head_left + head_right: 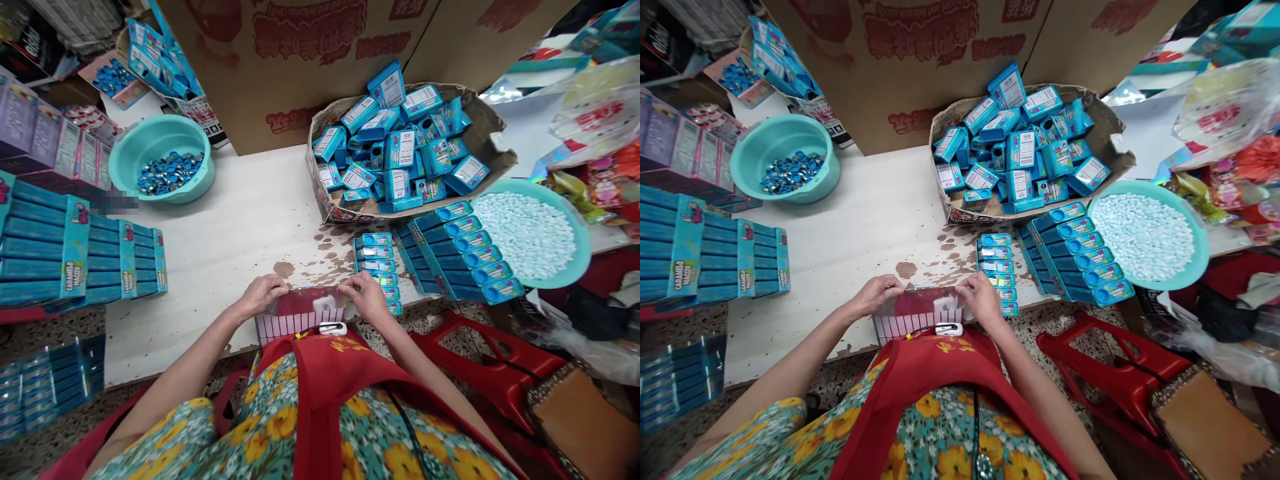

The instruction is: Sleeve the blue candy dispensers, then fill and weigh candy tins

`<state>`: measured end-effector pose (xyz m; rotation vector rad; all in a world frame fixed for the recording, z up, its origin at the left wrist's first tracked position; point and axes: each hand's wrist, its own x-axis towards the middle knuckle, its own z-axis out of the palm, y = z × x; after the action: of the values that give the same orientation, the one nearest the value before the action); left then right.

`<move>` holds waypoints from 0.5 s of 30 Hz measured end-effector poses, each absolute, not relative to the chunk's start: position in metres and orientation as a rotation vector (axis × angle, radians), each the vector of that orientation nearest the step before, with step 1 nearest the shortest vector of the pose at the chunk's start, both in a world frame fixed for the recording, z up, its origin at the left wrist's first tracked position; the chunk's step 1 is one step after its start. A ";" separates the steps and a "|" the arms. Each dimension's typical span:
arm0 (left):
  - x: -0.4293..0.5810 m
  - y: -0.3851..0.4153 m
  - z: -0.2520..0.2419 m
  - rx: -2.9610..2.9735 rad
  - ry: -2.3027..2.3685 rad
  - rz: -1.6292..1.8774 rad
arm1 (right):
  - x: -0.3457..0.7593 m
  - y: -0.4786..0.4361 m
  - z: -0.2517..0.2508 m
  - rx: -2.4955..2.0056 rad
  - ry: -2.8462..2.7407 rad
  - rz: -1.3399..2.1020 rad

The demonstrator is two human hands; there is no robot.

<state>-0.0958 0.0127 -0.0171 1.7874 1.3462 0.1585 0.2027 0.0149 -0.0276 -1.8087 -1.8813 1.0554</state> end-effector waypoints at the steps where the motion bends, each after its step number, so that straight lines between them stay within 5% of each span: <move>1: -0.096 0.012 -0.015 1.765 1.344 0.166 | 0.199 0.016 -0.024 -1.788 -1.918 0.990; 6: -0.094 0.012 -0.017 1.886 1.292 0.159 | 0.149 0.022 -0.008 -1.422 -2.361 0.671; 15: -0.123 -0.008 -0.025 2.162 1.441 -0.091 | 0.113 0.026 -0.030 -1.394 -2.655 0.743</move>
<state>-0.1227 -0.0078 -0.0253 2.1618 1.4407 -0.0914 0.1130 0.0260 -0.0295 -1.3936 -2.6554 0.7426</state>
